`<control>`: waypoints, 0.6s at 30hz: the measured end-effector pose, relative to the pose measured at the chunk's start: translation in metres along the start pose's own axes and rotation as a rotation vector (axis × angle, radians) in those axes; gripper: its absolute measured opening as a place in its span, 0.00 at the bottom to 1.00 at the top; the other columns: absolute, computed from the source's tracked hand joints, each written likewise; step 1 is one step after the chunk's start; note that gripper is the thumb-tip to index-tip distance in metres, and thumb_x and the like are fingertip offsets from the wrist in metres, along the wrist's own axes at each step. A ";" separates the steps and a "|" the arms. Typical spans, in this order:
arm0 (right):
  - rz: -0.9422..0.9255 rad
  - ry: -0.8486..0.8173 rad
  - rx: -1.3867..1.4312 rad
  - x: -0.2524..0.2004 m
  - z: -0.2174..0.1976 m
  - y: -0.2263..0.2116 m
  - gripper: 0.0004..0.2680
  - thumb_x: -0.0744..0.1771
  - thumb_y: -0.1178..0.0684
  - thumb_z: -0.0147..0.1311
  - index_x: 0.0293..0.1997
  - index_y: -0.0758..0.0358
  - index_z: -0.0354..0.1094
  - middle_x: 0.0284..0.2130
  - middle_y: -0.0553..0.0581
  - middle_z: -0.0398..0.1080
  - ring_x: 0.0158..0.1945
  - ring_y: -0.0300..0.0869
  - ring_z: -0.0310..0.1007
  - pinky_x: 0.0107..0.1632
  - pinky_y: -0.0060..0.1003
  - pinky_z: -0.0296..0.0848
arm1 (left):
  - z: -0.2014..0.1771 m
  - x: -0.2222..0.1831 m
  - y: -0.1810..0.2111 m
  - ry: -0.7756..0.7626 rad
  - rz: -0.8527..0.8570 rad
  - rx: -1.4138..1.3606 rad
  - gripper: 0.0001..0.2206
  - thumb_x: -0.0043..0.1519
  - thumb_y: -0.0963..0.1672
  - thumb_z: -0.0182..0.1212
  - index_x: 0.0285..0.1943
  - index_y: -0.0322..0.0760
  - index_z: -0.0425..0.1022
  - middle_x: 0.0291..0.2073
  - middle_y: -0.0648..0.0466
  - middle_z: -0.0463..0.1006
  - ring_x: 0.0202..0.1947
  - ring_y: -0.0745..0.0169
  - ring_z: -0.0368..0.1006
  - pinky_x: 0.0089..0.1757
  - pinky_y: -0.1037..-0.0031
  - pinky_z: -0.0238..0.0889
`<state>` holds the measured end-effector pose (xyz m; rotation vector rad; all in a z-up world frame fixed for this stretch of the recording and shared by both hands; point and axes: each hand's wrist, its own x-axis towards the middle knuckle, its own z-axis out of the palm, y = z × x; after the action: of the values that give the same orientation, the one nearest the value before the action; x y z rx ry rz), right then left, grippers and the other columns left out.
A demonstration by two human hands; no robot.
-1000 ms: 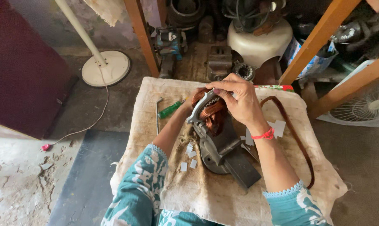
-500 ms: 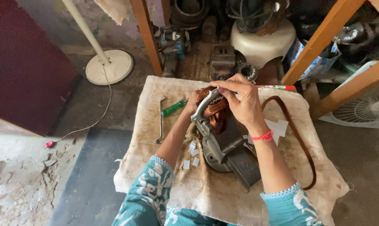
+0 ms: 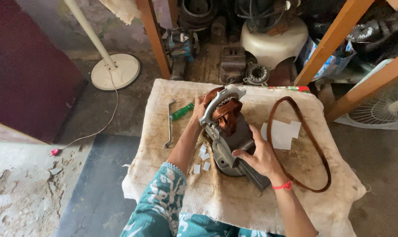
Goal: The person works on a motor stator clamped in a bench vise, inserting small white paper spacers between copper windings and adjusting the coils by hand. They repeatedly reposition the stator and continue placing spacers into the winding slots throughout the clip.
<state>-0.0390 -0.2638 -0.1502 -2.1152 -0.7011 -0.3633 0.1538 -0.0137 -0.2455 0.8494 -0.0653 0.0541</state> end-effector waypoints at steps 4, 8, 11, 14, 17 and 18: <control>0.181 -0.166 -0.135 -0.003 0.007 -0.004 0.46 0.54 0.28 0.70 0.63 0.84 0.48 0.47 0.85 0.69 0.53 0.66 0.74 0.52 0.51 0.74 | -0.016 0.009 -0.010 0.170 0.009 0.117 0.14 0.60 0.42 0.66 0.50 0.34 0.66 0.39 0.50 0.79 0.37 0.64 0.78 0.38 0.68 0.76; 0.329 -0.140 -0.260 -0.011 0.014 -0.021 0.46 0.54 0.24 0.65 0.62 0.81 0.49 0.45 0.82 0.71 0.46 0.66 0.76 0.46 0.53 0.76 | -0.025 0.014 -0.016 -0.132 0.134 0.099 0.14 0.65 0.40 0.66 0.53 0.20 0.70 0.42 0.44 0.78 0.39 0.62 0.76 0.38 0.69 0.75; 0.420 -0.160 -0.342 -0.014 0.017 -0.025 0.44 0.54 0.20 0.61 0.58 0.77 0.53 0.42 0.78 0.73 0.44 0.64 0.78 0.45 0.52 0.76 | -0.027 0.014 -0.012 -0.160 0.089 0.131 0.15 0.66 0.41 0.62 0.57 0.18 0.74 0.42 0.44 0.80 0.39 0.60 0.77 0.39 0.70 0.75; 0.405 -0.118 -0.344 -0.014 0.018 -0.025 0.44 0.54 0.19 0.60 0.58 0.76 0.53 0.42 0.77 0.73 0.42 0.64 0.79 0.42 0.52 0.77 | -0.018 0.007 -0.002 0.189 -0.003 0.200 0.14 0.65 0.39 0.62 0.56 0.29 0.65 0.45 0.46 0.78 0.43 0.60 0.78 0.42 0.68 0.76; 0.334 -0.034 -0.322 -0.017 0.019 -0.024 0.45 0.55 0.19 0.58 0.63 0.75 0.51 0.43 0.78 0.72 0.41 0.65 0.79 0.38 0.53 0.77 | -0.009 -0.025 0.023 -0.196 0.037 0.221 0.20 0.61 0.37 0.56 0.63 0.23 0.70 0.51 0.40 0.78 0.47 0.55 0.78 0.48 0.67 0.75; 0.316 -0.011 -0.313 -0.016 0.018 -0.024 0.46 0.55 0.19 0.57 0.65 0.75 0.50 0.44 0.79 0.71 0.40 0.66 0.78 0.37 0.53 0.78 | 0.000 -0.033 0.029 -0.113 0.095 0.262 0.19 0.62 0.38 0.56 0.64 0.24 0.70 0.53 0.40 0.77 0.49 0.54 0.76 0.49 0.67 0.73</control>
<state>-0.0664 -0.2433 -0.1536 -2.4795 -0.3197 -0.3007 0.1184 0.0046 -0.2261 1.1110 -0.2084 0.1055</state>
